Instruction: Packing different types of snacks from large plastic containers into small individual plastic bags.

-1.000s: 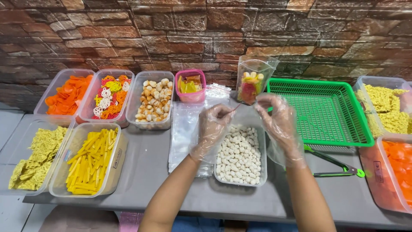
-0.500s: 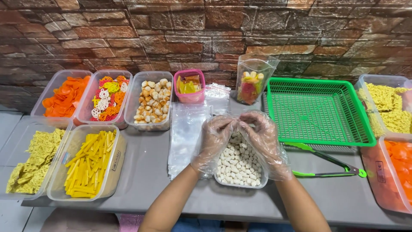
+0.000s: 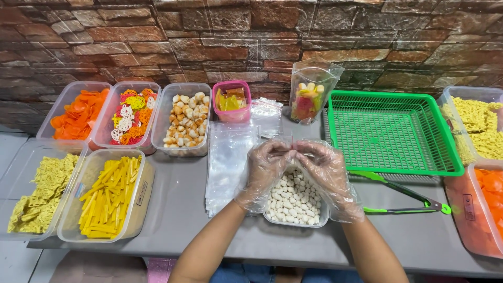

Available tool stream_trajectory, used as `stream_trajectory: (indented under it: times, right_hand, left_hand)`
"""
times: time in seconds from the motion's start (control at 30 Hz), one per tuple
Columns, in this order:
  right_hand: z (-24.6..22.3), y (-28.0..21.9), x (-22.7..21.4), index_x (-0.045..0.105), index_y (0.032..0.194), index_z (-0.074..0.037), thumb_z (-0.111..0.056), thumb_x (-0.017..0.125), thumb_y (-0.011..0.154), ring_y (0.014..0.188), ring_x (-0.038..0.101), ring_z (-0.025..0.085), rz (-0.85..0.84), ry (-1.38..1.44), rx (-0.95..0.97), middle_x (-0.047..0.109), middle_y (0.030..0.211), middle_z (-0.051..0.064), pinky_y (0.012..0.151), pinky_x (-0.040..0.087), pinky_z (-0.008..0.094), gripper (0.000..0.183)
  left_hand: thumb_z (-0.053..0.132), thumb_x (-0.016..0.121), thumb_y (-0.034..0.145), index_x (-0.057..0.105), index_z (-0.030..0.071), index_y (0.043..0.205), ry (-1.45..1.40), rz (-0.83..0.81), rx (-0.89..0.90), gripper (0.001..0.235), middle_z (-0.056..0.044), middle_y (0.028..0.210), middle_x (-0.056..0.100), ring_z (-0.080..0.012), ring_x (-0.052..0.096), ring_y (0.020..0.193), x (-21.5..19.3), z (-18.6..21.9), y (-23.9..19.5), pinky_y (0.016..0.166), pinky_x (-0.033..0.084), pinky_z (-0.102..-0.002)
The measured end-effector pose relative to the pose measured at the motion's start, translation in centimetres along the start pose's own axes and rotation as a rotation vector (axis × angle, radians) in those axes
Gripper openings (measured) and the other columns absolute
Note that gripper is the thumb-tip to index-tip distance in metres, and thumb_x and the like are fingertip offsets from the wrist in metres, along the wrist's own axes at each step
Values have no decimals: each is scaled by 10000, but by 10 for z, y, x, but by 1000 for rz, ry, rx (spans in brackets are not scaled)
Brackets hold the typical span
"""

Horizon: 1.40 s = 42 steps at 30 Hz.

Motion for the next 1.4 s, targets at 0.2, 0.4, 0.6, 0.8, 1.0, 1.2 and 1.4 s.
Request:
stream_trajectory:
  times: [0.2,0.4,0.6,0.8,1.0,1.2,1.4]
  right_hand:
    - [-4,2,1,770,1094,13,25,855,769,953,738,205,-1,-25,19,781,992,187,836,630,341,337]
    - [-8,1,0,775,1096,4,17,862,760,966,735,205,-5,-36,15,782,998,179,852,625,354,348]
    - [-12,0,2,788,1078,-14,-17,853,796,961,721,191,14,-85,46,784,983,162,863,609,352,289]
    - [-8,1,-1,788,1068,-26,-50,796,879,971,715,173,47,-112,56,786,988,164,851,606,364,191]
    - [-6,3,-2,794,1063,-48,-63,819,864,910,683,134,84,-99,131,777,944,127,852,585,342,201]
    - [-8,3,-1,805,1049,-68,-84,848,839,914,676,128,96,-119,156,777,945,121,849,577,331,215]
    - [-10,2,1,809,1054,-71,-73,854,825,928,679,138,99,-158,184,783,965,131,864,571,338,233]
  left_hand:
    - [114,879,790,698,-30,963,-1,-16,-20,290,-172,913,752,-226,763,872,0,-1,0,763,656,-270]
    - [135,870,804,719,-25,972,8,-25,-47,278,-159,909,750,-187,753,865,1,0,0,772,651,-253]
    - [117,836,839,745,3,1008,34,-27,-42,224,-124,950,757,-150,743,871,2,1,-1,794,642,-242]
    - [60,865,786,741,-5,1038,78,-74,21,289,-158,988,746,-229,750,932,2,-9,-1,816,649,-299]
    - [35,868,765,745,21,1045,163,-140,86,306,-144,990,744,-239,758,930,-2,-7,3,808,654,-305]
    - [16,853,766,746,24,1032,164,-134,120,287,-147,981,742,-255,758,927,1,-3,2,808,648,-327]
    - [9,836,776,739,22,1054,161,-155,68,295,-158,1011,740,-251,755,953,-2,-5,2,824,649,-310]
Point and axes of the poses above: each hand's wrist, its own y-axis towards the middle knuckle, its own x-axis out of the palm, z = x × y, the point moved 3 cm from there along y, towards the middle knuckle
